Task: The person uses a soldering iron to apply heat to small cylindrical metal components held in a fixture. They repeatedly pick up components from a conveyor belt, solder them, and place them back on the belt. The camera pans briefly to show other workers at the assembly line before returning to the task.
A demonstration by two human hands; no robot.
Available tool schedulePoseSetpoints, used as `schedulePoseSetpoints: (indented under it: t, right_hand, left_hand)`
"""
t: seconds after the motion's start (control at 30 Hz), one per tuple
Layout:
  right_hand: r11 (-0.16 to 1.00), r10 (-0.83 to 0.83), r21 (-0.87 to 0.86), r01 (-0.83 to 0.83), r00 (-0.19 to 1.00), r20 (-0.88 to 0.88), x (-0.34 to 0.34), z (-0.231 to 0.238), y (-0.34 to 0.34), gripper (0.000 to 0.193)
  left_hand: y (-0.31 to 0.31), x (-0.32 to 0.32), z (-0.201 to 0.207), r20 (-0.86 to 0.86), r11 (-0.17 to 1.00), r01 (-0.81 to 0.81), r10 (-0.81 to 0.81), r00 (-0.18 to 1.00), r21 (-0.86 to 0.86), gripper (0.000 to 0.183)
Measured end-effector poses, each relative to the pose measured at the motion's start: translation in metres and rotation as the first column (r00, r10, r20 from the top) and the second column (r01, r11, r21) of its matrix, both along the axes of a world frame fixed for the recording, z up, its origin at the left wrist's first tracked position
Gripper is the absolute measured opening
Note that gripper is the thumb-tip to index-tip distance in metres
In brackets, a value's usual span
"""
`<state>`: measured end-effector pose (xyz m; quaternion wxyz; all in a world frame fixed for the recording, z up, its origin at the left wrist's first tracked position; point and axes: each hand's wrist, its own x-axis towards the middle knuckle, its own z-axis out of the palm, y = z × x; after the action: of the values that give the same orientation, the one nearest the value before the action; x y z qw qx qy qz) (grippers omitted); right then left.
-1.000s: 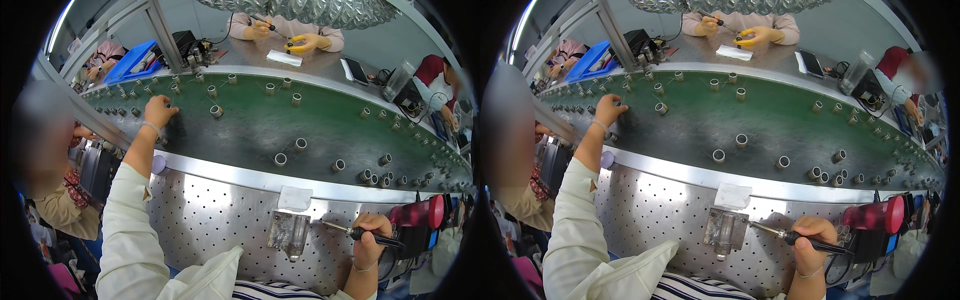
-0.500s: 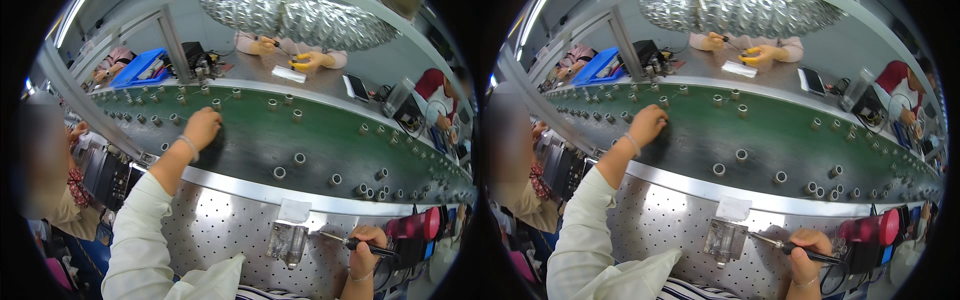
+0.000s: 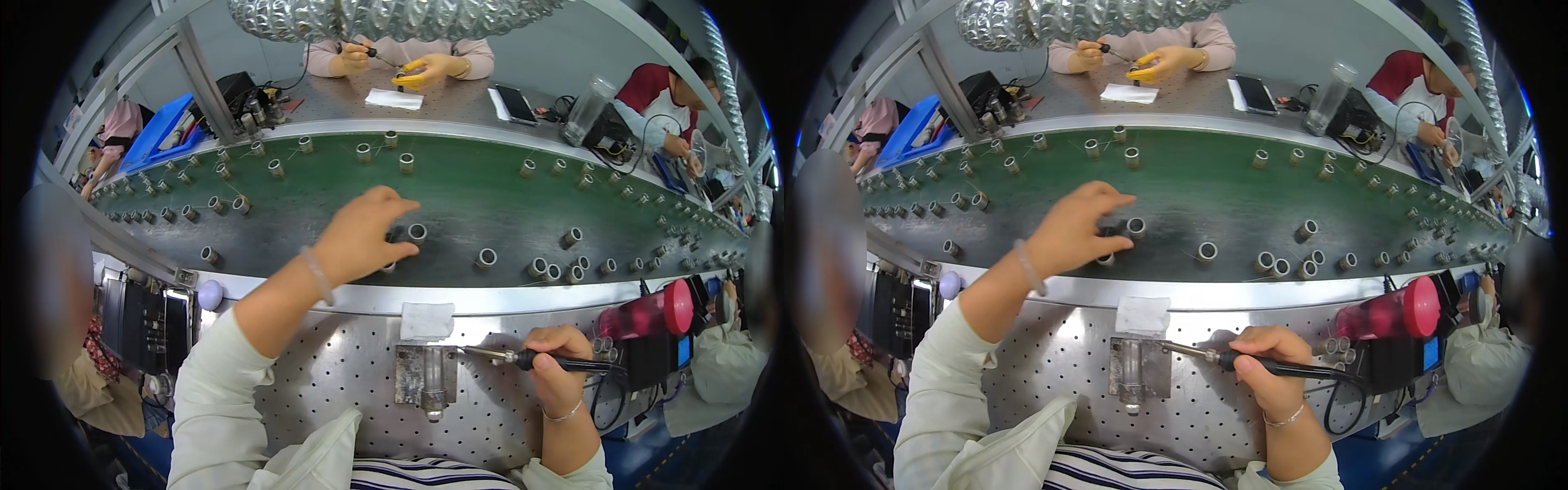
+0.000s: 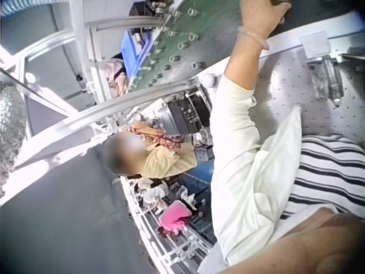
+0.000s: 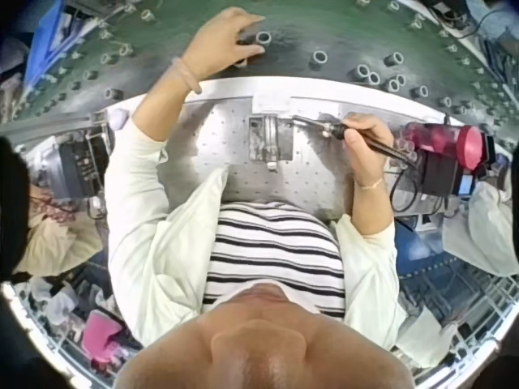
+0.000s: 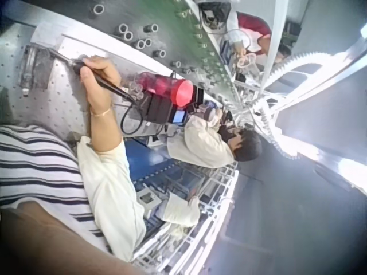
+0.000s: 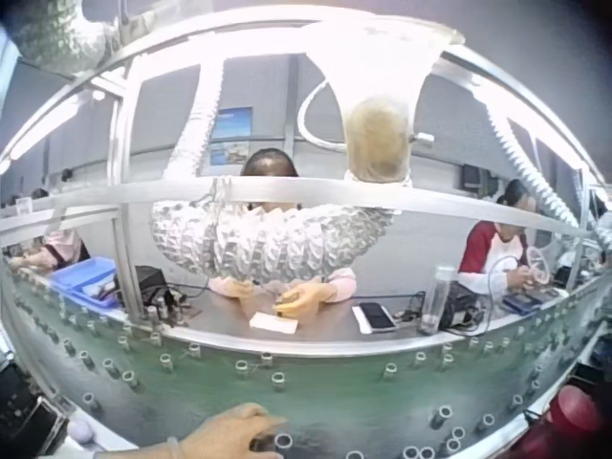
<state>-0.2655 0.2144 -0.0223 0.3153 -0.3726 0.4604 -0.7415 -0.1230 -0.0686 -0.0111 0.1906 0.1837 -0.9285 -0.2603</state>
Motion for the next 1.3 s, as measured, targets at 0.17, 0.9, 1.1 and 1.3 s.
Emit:
schedulePoseSetpoints:
  t: [0.17, 0.9, 1.1, 1.3]
  right_hand:
    - [1.000, 0.000, 0.000, 0.000, 1.000, 0.008, -0.003, -0.003, -0.002, 0.013]
    - [0.996, -0.050, 0.064, 0.059, 0.989, -0.137, 0.030, 0.024, 0.007, 0.027]
    - [1.000, -0.008, -0.009, 0.006, 0.977, -0.213, 0.018, 0.008, 0.006, 0.028]
    - [0.998, 0.016, -0.063, -0.024, 0.992, -0.122, 0.011, 0.004, 0.000, 0.024]
  left_hand:
    - [0.006, -0.018, -0.016, 0.048, 0.990, -0.036, 0.043, 0.998, -0.137, 0.029]
    - [0.092, 0.062, -0.001, -0.277, -0.054, 0.272, -0.195, 0.941, 0.961, 0.044]
    - [0.086, 0.058, -0.008, -0.232, 0.028, 0.249, -0.275, 0.933, 0.968, 0.040]
    - [0.089, 0.051, -0.001, -0.250, 0.021, 0.256, -0.157, 0.955, 0.966, 0.042]
